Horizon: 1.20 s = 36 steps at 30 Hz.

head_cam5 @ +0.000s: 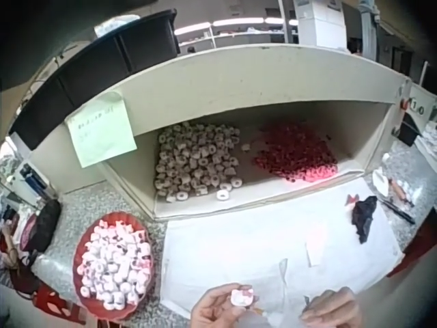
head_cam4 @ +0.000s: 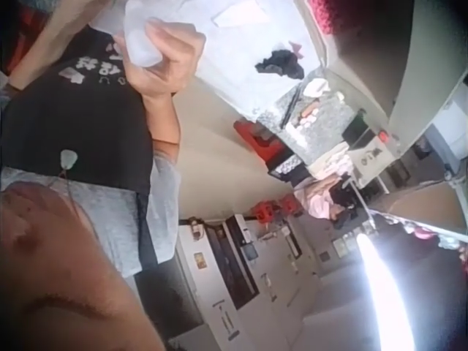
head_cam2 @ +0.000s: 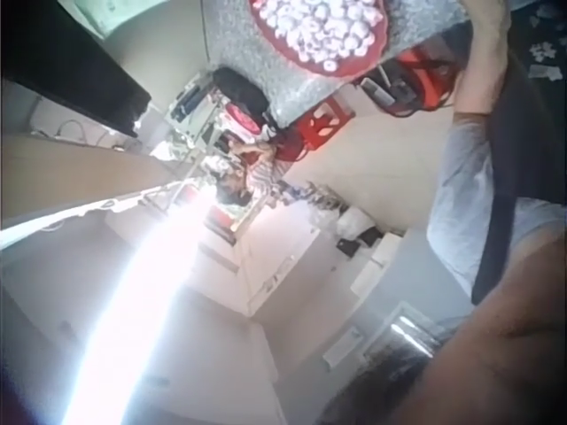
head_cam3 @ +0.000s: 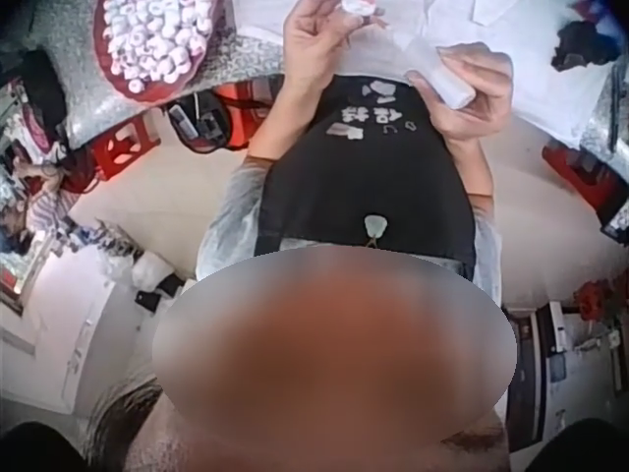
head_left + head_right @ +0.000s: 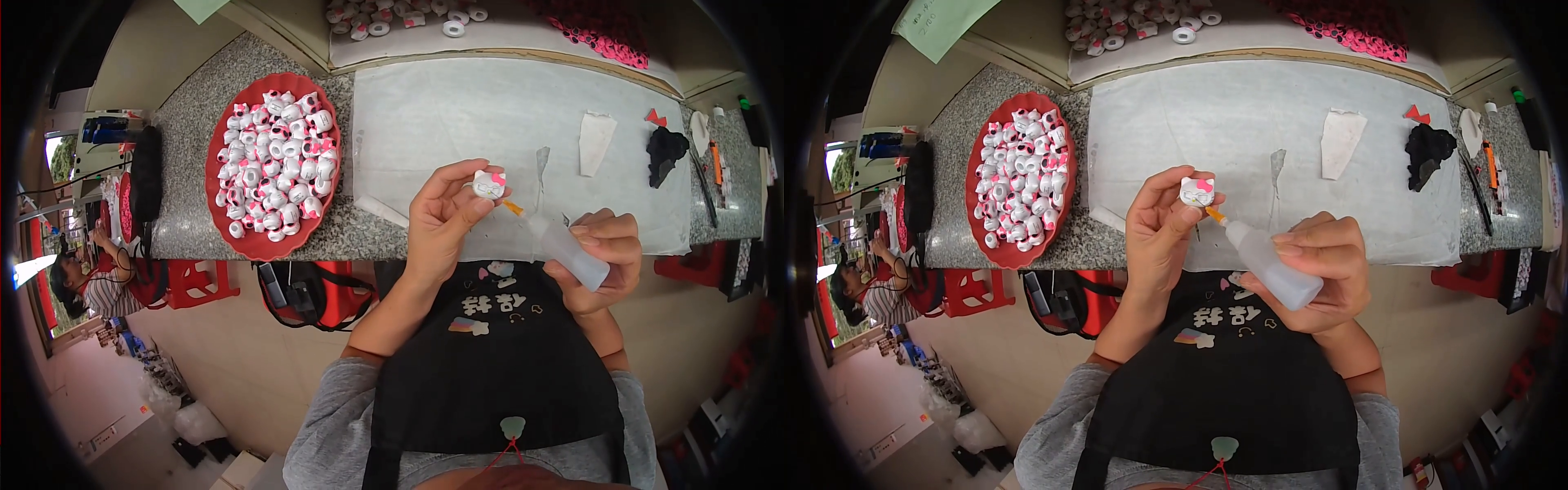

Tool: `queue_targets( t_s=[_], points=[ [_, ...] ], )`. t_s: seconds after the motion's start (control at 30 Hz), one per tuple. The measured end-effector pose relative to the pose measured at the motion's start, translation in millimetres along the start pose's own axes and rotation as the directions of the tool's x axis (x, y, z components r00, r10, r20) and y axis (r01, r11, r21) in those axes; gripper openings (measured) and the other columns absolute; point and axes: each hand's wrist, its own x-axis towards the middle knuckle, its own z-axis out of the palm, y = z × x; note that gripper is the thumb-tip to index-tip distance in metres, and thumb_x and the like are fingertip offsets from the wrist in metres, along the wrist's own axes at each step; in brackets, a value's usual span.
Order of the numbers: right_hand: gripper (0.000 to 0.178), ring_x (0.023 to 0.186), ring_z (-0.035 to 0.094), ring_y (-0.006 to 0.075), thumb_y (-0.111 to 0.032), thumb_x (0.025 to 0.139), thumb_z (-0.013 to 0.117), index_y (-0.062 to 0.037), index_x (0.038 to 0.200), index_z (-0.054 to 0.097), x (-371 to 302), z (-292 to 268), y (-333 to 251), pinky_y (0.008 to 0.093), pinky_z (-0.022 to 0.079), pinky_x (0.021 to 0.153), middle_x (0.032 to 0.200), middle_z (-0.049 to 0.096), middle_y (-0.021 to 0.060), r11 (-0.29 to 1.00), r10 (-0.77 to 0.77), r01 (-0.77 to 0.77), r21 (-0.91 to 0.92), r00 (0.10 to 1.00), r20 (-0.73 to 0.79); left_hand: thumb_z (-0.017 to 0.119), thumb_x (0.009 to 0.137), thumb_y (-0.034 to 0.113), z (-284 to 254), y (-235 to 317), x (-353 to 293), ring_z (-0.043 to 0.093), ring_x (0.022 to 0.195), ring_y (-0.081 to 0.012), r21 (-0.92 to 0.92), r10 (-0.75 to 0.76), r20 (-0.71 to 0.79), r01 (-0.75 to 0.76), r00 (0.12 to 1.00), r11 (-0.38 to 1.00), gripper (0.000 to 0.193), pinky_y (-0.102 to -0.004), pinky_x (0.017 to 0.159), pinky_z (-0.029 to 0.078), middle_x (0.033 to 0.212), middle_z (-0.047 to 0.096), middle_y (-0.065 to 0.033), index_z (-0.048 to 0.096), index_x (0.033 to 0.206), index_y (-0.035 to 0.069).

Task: Applying glue to small toy components to assemble or finish them.

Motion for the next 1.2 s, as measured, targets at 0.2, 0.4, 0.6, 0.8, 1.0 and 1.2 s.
queue_targets(
  t_s=[0.2, 0.4, 0.6, 0.8, 1.0, 1.2],
  points=[
    [0.046, 0.058, 0.046, 0.0139, 0.002, 0.049, 0.073, -0.0069, 0.085, 0.047, 1.0, -3.4, -1.3, 0.0228, 0.039, 0.050, 0.079, 0.045, 0.0070, 1.000, 0.005, -0.005, 0.000, 1.000, 0.031, 0.054, 0.072, 0.001, 0.9, -1.9, -0.8, 0.053, 0.087, -0.0220, 0.064, 0.029, -0.038, -0.026, 0.999, 0.998, 0.035, -0.0320, 0.078, 0.043, 0.100, 0.051, -0.0139, 0.042, 0.105, 0.000],
    [0.046, 0.058, 0.046, 0.0139, 0.002, 0.049, 0.073, -0.0073, 0.085, 0.046, -1.0, -3.1, 0.9, 0.0225, 0.039, 0.049, 0.081, 0.045, 0.0070, 0.999, -0.034, 0.034, -0.005, 0.999, -0.001, 0.054, 0.072, 0.001, 1.2, -1.9, -1.5, 0.054, 0.085, -0.0222, 0.055, -0.002, -0.028, 0.004, 1.000, 0.998, 0.036, -0.0314, 0.076, 0.044, 0.098, 0.052, -0.0134, 0.042, 0.105, 0.000],
    [0.034, 0.059, 0.043, 0.0126, -0.009, 0.059, 0.070, -0.0086, 0.081, 0.044, -2.1, -1.0, -1.4, 0.0236, 0.039, 0.052, 0.079, 0.045, 0.0055, 0.999, 0.016, -0.017, -0.033, 0.999, -0.028, 0.052, 0.072, -0.004, 0.0, -3.3, -1.3, 0.051, 0.091, -0.0181, 0.020, -0.022, 0.016, 0.022, 1.000, 1.000, 0.034, -0.0294, 0.079, 0.043, 0.098, 0.050, -0.0143, 0.041, 0.105, -0.004],
    [0.035, 0.059, 0.043, 0.0126, -0.010, 0.059, 0.070, -0.0086, 0.082, 0.045, -3.4, -1.5, -1.3, 0.0236, 0.038, 0.052, 0.079, 0.045, 0.0055, 0.999, 0.025, -0.025, -0.026, 1.000, -0.018, 0.055, 0.070, -0.001, 1.3, -4.8, -2.7, 0.053, 0.085, -0.0210, 0.093, 0.013, -0.012, -0.012, 1.000, 0.996, 0.036, -0.0305, 0.077, 0.041, 0.096, 0.051, -0.0139, 0.043, 0.104, -0.002],
    [0.034, 0.058, 0.043, 0.0131, -0.009, 0.058, 0.070, -0.0082, 0.082, 0.045, -3.1, 0.2, -2.1, 0.0239, 0.038, 0.052, 0.079, 0.045, 0.0057, 0.999, 0.031, -0.032, -0.020, 0.999, -0.022, 0.052, 0.070, -0.008, 1.3, -7.2, -3.5, 0.050, 0.089, -0.0166, 0.288, 0.140, 0.054, -0.150, 0.989, 0.946, 0.033, -0.0266, 0.077, 0.041, 0.097, 0.050, -0.0123, 0.044, 0.103, -0.004],
    [0.035, 0.059, 0.043, 0.0132, -0.008, 0.057, 0.070, -0.0075, 0.081, 0.045, -1.5, -3.2, -4.3, 0.0241, 0.038, 0.053, 0.078, 0.045, 0.0064, 0.998, 0.061, -0.061, -0.012, 0.998, 0.032, 0.051, 0.071, -0.008, 0.0, -6.3, -2.6, 0.049, 0.090, -0.0158, 0.342, 0.126, 0.043, -0.133, 0.991, 0.930, 0.033, -0.0254, 0.077, 0.040, 0.098, 0.049, -0.0118, 0.044, 0.103, -0.004]
  ],
)
